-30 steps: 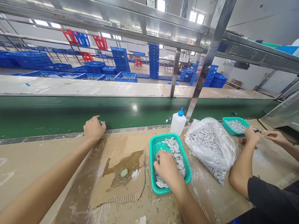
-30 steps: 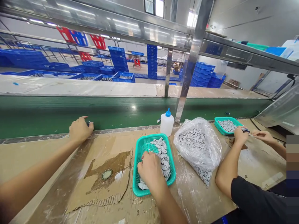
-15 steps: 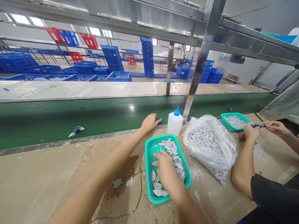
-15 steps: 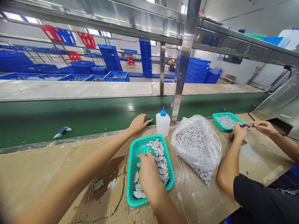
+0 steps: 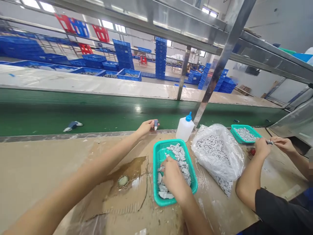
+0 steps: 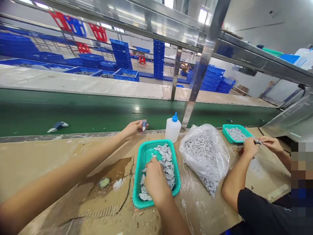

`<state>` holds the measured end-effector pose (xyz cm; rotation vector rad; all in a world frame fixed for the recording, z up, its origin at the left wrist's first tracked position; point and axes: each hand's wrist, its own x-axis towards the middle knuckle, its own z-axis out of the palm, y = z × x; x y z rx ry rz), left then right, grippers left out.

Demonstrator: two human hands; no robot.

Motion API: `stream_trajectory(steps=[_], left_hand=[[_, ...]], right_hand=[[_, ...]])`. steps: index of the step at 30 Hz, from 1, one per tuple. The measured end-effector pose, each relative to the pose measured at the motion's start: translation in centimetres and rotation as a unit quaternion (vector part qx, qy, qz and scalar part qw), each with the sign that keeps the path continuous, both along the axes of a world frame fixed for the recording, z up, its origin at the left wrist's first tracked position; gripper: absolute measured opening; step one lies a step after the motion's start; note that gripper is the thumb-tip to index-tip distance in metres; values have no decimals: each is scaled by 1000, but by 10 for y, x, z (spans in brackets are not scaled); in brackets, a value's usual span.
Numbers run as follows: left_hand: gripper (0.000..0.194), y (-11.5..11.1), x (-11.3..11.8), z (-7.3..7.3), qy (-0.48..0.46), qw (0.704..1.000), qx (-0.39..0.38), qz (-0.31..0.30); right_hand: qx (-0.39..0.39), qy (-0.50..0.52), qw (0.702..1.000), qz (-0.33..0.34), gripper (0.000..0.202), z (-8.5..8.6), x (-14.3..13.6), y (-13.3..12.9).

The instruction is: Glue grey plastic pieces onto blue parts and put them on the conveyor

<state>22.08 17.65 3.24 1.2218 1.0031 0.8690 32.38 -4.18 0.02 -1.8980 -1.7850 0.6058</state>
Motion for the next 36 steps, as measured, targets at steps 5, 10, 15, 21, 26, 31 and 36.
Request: stream_trajectory(steps=[5,10,15,21,26,31,36], left_hand=[[21,-56,-72,18,-136,981,-135,-5],[23,-122,-139,14,-198,959,-204,-7],[34,-169,-179,-9,-233,950,-205,-33],[39,-171,-201,-32,-326,935,-140,0],[37,-163,-218,-30,-339,936,-96,17],[24,-163,-222,-23,-305,951,-56,-3],[12,-164,-218,-25,-304,951,-52,5]], right_hand=[[30,-23,999,20,41,-2,-1,-2],[92,-36,995,3,30,12,2,-2],[240,18,970,-36,24,44,-20,-18],[112,243,964,-9,35,32,-81,-32],[52,253,966,-33,43,6,-97,-28],[110,146,983,-19,36,-1,-97,-22],[205,-9,978,43,27,-5,-98,-17]])
